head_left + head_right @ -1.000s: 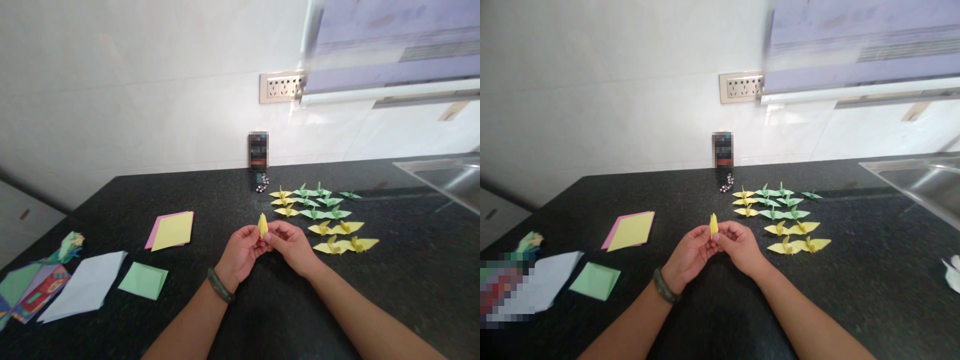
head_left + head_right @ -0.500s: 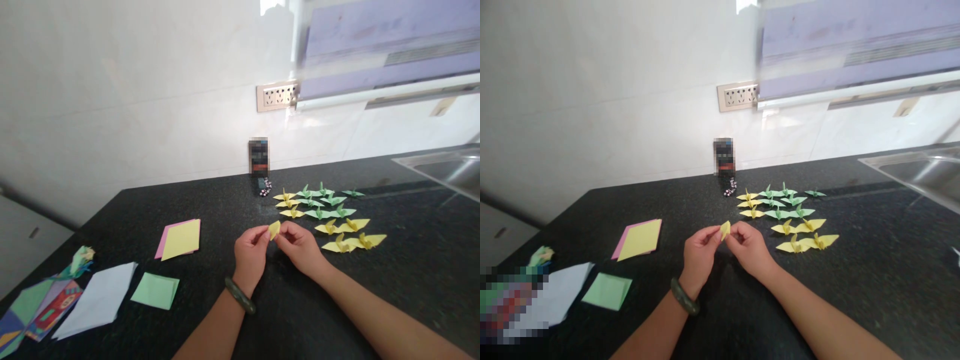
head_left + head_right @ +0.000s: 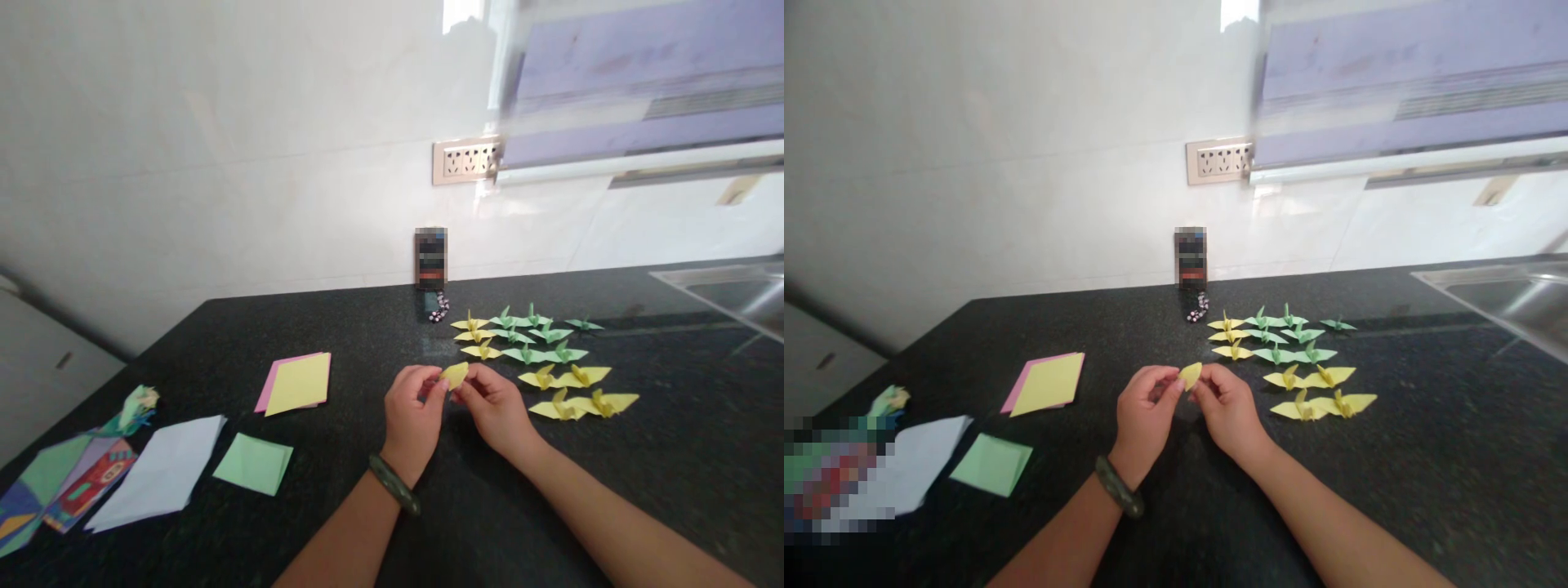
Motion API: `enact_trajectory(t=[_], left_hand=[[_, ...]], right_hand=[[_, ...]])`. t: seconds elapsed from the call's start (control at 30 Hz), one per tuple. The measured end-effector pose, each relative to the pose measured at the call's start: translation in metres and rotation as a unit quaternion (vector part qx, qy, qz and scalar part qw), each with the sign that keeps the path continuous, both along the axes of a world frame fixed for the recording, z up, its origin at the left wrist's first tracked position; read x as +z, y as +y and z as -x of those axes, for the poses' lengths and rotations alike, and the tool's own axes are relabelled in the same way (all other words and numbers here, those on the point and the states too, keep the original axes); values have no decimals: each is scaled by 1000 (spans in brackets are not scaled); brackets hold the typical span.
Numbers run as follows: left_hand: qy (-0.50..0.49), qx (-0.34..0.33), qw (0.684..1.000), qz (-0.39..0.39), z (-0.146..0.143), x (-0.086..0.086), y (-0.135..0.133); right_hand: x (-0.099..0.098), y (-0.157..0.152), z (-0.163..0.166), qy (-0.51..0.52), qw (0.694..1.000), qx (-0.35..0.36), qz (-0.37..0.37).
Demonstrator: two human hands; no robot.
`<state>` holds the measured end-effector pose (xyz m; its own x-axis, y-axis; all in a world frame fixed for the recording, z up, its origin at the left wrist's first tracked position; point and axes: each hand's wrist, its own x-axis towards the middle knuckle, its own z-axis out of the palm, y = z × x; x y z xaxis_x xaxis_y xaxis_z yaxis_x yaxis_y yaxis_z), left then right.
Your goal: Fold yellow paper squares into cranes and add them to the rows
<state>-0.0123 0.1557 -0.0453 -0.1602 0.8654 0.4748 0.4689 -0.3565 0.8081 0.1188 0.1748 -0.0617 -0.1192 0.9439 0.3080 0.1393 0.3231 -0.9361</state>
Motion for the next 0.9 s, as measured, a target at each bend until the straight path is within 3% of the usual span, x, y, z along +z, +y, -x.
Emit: enact_trajectory(t=[0.57, 0.9], left_hand=[[20, -3, 1000, -11, -1, 4, -1], [-39, -55, 994, 85, 2, 4, 6]], right_hand=[[6, 0, 0, 25, 1000, 4, 3], [4, 2, -1, -14, 1000, 6, -1]])
